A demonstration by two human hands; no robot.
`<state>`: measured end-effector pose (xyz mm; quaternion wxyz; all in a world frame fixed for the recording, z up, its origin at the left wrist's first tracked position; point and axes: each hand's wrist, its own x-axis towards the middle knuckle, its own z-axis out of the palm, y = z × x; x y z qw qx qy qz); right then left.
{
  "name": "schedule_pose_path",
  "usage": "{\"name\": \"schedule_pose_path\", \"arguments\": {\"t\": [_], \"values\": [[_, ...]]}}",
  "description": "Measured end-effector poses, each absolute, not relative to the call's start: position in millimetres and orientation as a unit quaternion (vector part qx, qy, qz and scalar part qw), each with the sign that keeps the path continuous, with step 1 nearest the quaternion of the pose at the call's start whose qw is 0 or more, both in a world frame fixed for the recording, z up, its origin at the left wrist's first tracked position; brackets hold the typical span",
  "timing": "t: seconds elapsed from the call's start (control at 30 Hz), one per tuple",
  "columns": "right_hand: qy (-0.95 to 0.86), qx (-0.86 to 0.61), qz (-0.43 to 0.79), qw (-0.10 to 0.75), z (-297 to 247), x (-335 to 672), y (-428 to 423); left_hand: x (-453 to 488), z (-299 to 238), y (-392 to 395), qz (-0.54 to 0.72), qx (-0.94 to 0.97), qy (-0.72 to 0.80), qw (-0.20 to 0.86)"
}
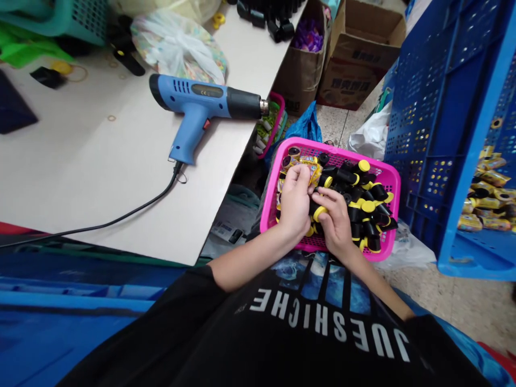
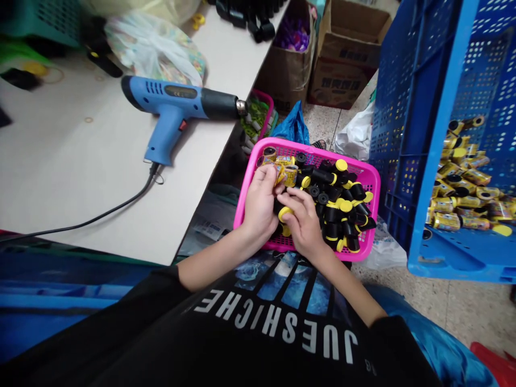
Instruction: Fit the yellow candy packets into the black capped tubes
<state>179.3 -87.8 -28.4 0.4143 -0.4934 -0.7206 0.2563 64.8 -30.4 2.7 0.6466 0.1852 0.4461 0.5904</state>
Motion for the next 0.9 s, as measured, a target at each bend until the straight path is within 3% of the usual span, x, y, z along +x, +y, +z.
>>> {"name": "schedule_pose_path", "arguments": {"t": [0.17, 0.37, 0.5, 0.77, 0.9], "values": [[-0.727, -0.516, 0.187, 0.413, -28.8, 179.9, -92.8, 58.0, -4.0, -32.1, 0.571, 0.24, 0.452, 0.642], [-0.52, -0.578, 0.307, 0.549, -1.1, 215.1, -78.6, 35.8, -16.0, -28.4, 0.527, 0.313, 0.384, 0.691], [-0.483, -0.563, 0.421, 0.523, 16.6, 233.5, -70.6, 31.1, -12.0, -30.8, 0.478, 0.366, 0.37, 0.707], [-0.478, -0.556, 0.508, 0.452, 8.3, 241.3, -67.6, 28.5, -12.7, -34.8, 0.429, 0.342, 0.34, 0.764], [-0.486, -0.563, 0.491, 0.454, 7.9, 238.9, -67.0, 28.0, -12.4, -36.0, 0.426, 0.349, 0.339, 0.763]]}}
